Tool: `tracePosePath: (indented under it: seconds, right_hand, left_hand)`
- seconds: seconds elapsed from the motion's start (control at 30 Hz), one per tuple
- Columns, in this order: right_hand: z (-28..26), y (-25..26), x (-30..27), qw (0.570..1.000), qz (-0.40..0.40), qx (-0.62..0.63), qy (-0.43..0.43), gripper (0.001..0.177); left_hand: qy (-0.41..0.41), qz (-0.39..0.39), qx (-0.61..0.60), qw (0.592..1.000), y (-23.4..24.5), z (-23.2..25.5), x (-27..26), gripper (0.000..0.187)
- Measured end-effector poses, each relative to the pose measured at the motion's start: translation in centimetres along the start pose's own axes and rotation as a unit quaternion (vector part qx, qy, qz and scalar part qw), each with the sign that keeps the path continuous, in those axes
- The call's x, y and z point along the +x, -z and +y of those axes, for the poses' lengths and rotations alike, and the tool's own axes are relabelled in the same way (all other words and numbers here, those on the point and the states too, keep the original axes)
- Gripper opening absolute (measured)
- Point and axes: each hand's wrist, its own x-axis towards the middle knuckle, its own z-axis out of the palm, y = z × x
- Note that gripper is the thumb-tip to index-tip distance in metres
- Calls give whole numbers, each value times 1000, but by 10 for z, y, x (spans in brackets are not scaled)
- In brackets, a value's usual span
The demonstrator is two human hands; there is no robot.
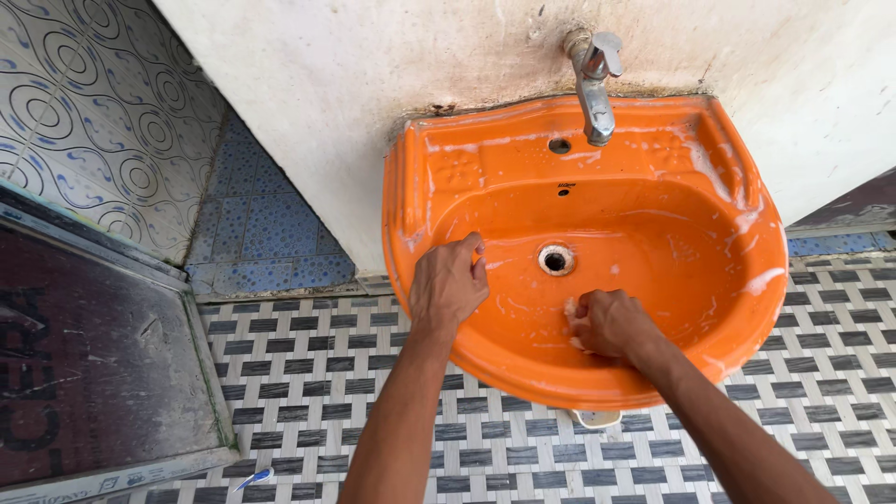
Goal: The person scrubs an orange pedestal sink using a white sponge and a cleaning agent from a small container. They wipe the rim, basin, and faucet area repeatedly, occasionally dipping the sponge into the container to reload the cleaning solution.
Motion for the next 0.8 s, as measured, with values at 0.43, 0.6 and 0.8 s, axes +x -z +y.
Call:
tracePosePath:
  seconds: [0.43,0.6,0.8]
  right_hand:
    - [-142,-12,-47,954,113,262,94,38]
    - [-178,-5,-101,942,269,178,94,31]
    - [-148,26,-152,951,274,113,87,30]
  left_hand:
    - [-21,55,-70,996,8,-6,-49,35]
    - [-111,54,-17,992,5,-11,-63,39]
    - [-108,-6,13,994,16,0,-76,27]
